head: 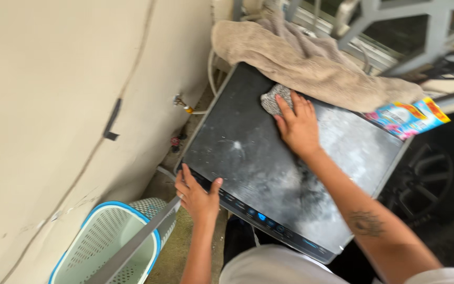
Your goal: The person cleans the exterior of a top-loading washing machine using a scouring pad, scrubbing the top lid, the control panel area, and the front and side panels.
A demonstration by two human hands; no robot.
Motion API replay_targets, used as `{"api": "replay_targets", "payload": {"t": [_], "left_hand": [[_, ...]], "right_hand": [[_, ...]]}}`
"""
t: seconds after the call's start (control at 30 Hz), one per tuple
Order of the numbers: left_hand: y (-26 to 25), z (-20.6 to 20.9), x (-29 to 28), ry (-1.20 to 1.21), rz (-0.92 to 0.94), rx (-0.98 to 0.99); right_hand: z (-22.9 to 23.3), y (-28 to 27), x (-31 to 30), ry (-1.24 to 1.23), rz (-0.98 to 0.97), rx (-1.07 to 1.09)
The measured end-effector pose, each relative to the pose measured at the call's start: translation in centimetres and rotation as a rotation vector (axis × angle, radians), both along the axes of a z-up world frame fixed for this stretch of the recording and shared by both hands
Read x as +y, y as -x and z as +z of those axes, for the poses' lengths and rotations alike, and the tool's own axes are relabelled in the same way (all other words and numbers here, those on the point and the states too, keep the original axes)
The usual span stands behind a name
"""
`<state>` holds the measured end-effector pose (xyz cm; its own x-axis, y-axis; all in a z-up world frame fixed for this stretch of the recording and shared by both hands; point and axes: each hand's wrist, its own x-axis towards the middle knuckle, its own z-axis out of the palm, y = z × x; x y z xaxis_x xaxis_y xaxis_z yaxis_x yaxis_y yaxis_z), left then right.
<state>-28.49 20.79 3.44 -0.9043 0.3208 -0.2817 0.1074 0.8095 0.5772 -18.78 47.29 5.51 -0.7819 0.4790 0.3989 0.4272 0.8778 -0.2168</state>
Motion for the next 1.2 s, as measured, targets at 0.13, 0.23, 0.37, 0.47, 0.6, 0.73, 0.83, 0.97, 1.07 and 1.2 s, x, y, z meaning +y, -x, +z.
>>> {"api": "replay_targets", "payload": {"t": [0.13, 0.23, 0.37, 0.47, 0.6, 0.73, 0.83, 0.97, 1.07, 1.2], "left_hand": [[-0.1, 0.6, 0.6, 0.062, -0.079, 0.058], [0.5, 1.0, 0.7, 0.118, -0.165, 0.166], [1.3, 1.1, 1.2, 0.184, -0.326, 0.294], [1.0, 1.1, 1.5, 0.294, -0.429, 0.328], [0.9, 1.9, 3.7, 0.351, -0.503, 0.202], [0.3, 3.0, 4.3, 0.451, -0.527, 0.219], [0.1, 2.5, 4.3, 0.418, -0.538, 0.219], [0.7, 2.0, 4.1, 0.397, -0.534, 0.222], [0.6, 1.5, 3.9, 0.428, -0.545, 0.234], [0.6, 0.4, 4.2, 0.514, -0.535, 0.185]], "right_hand": [[-1.0, -5.5, -10.4, 0.075, 0.170, -0.042], [-1.0, -9.5, -11.6, 0.191, 0.358, -0.044], [-1.5, -11.3, 0.6, 0.112, -0.043, -0.255], [-2.0, -11.8, -4.0, 0.025, -0.111, -0.165], [0.2, -16.2, -15.2, 0.393, 0.250, -0.146], [0.2, -19.5, -2.3, 0.277, 0.105, -0.224], [-0.5, -20.4, -0.7, 0.143, -0.237, -0.121], [0.3, -22.7, -11.7, 0.112, 0.038, -0.204], [1.2, -25.0, -11.6, 0.164, 0.149, -0.262], [1.0, -26.2, 0.7, 0.046, -0.172, -0.160]]}}
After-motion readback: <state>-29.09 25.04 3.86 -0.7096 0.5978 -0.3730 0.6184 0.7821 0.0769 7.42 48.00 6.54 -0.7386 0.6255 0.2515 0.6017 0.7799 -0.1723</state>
